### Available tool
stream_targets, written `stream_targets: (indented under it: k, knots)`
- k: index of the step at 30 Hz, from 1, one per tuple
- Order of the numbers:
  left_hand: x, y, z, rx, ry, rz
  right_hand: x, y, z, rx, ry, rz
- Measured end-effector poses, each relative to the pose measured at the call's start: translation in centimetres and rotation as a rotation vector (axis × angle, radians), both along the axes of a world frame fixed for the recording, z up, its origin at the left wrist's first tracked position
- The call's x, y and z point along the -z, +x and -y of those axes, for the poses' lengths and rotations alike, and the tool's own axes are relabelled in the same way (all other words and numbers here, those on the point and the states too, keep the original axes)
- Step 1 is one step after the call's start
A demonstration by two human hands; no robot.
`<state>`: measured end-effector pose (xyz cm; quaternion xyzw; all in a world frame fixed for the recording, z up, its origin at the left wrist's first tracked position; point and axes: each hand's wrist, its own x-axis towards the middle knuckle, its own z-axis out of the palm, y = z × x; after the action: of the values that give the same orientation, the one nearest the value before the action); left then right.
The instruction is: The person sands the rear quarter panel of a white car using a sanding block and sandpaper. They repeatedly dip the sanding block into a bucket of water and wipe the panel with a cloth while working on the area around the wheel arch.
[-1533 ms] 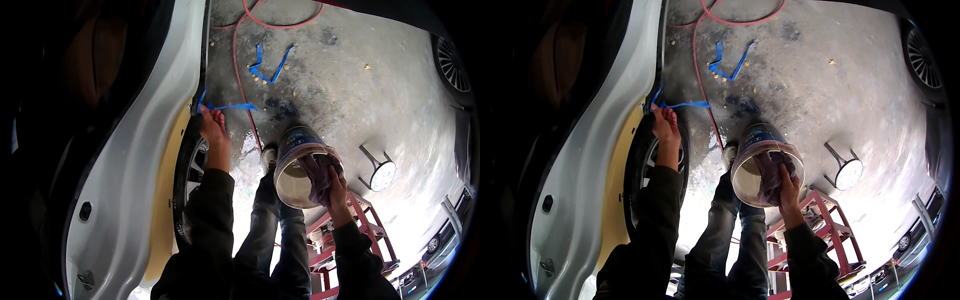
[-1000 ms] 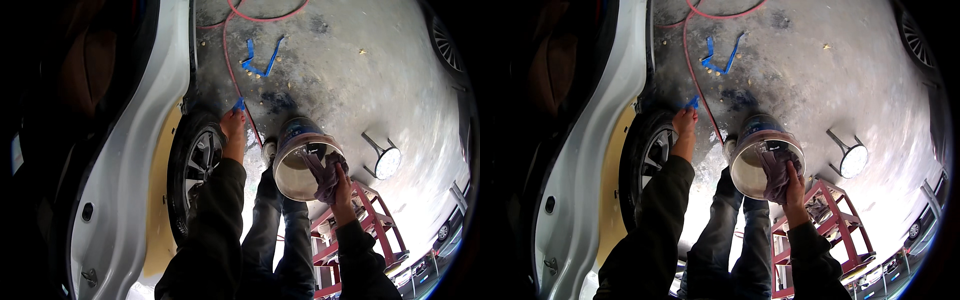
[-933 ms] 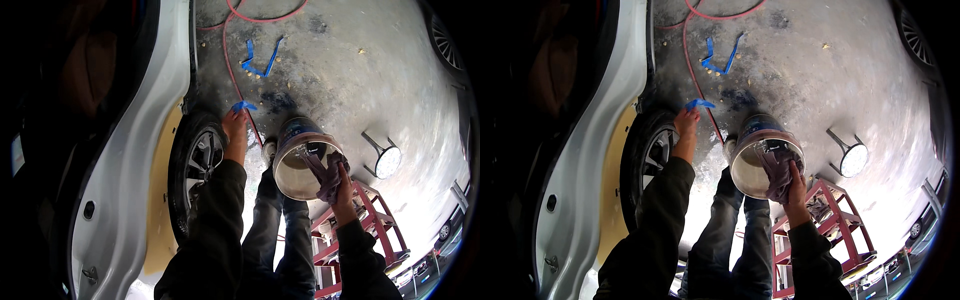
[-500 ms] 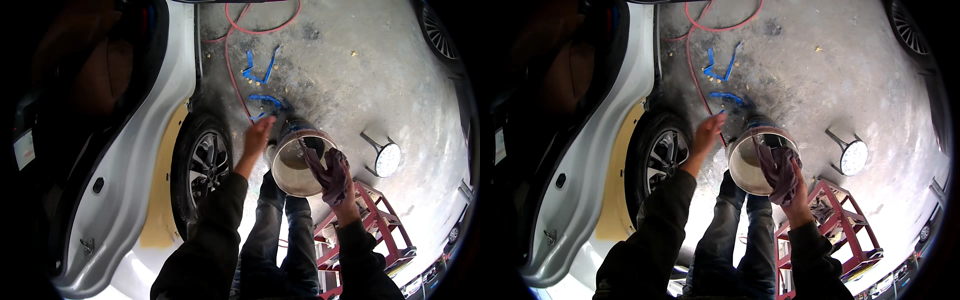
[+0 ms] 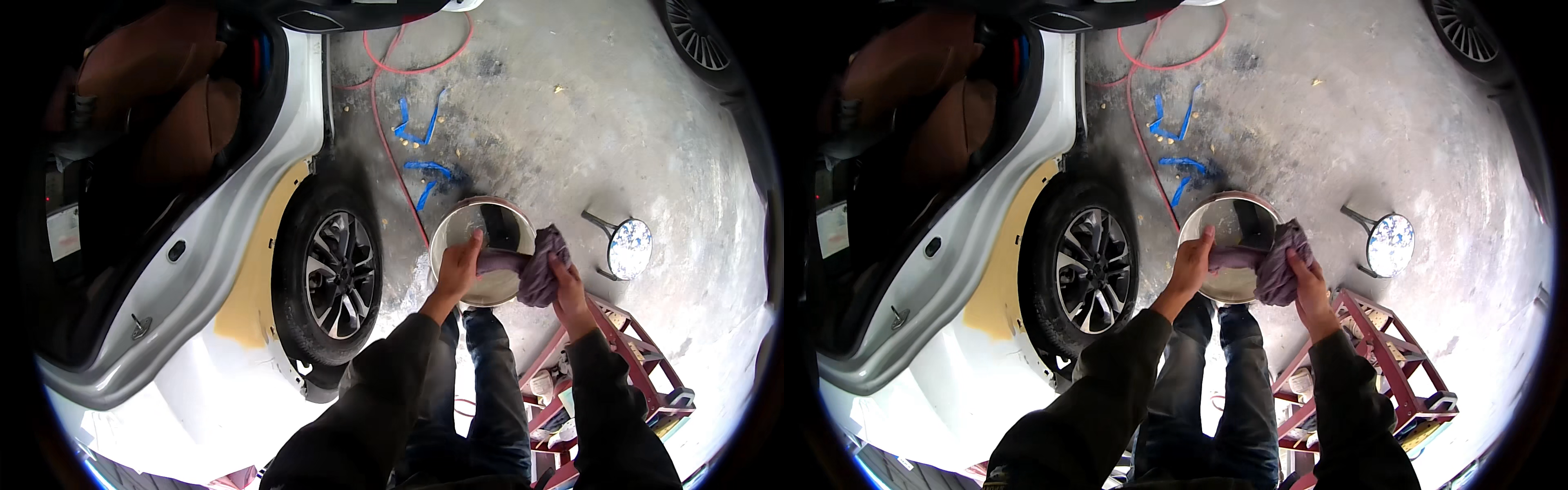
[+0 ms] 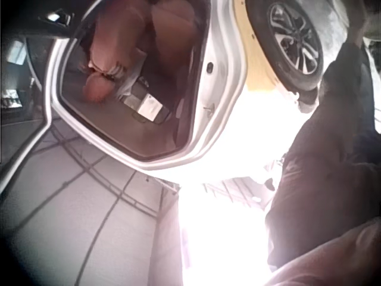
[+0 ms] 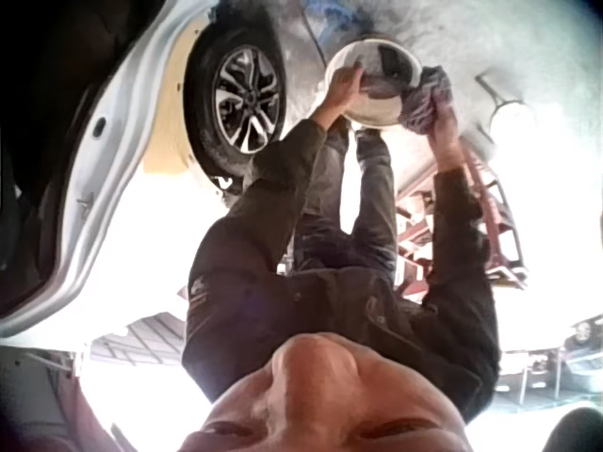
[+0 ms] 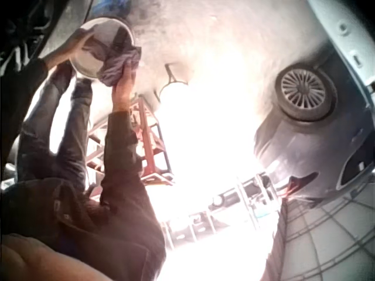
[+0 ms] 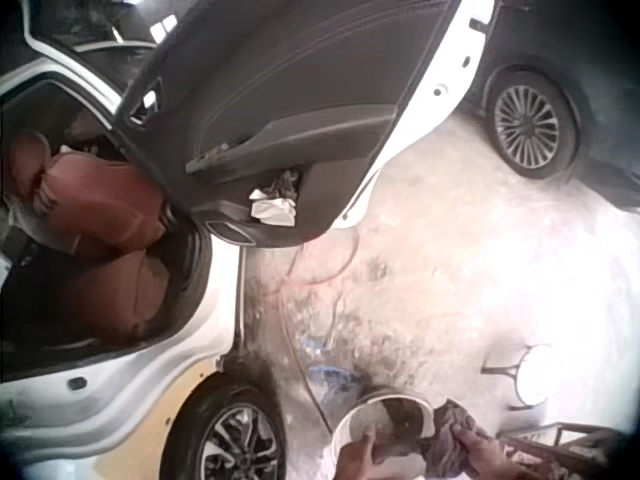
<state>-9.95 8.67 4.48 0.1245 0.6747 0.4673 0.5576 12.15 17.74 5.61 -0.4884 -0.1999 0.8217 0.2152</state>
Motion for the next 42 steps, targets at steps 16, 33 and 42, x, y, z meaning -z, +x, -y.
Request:
stream_targets:
  k: [16, 33, 42]
  knots:
    - [-11.1, 5.3, 2.2, 0.331, 0.312, -0.504, 6.2, -2.2, 7.1, -0.46, 1.05, 0.282]
    - [3.7, -3.3, 10.2, -0.048, -0.042, -0.42, -11.4, -8.8, 6.8, -0.697, 0.941, 0.543]
    - [4.5, 0.4, 9.2, -0.048, 0.404, 0.455, -19.1, -11.1, 7.8, -0.591, 0.907, 0.216]
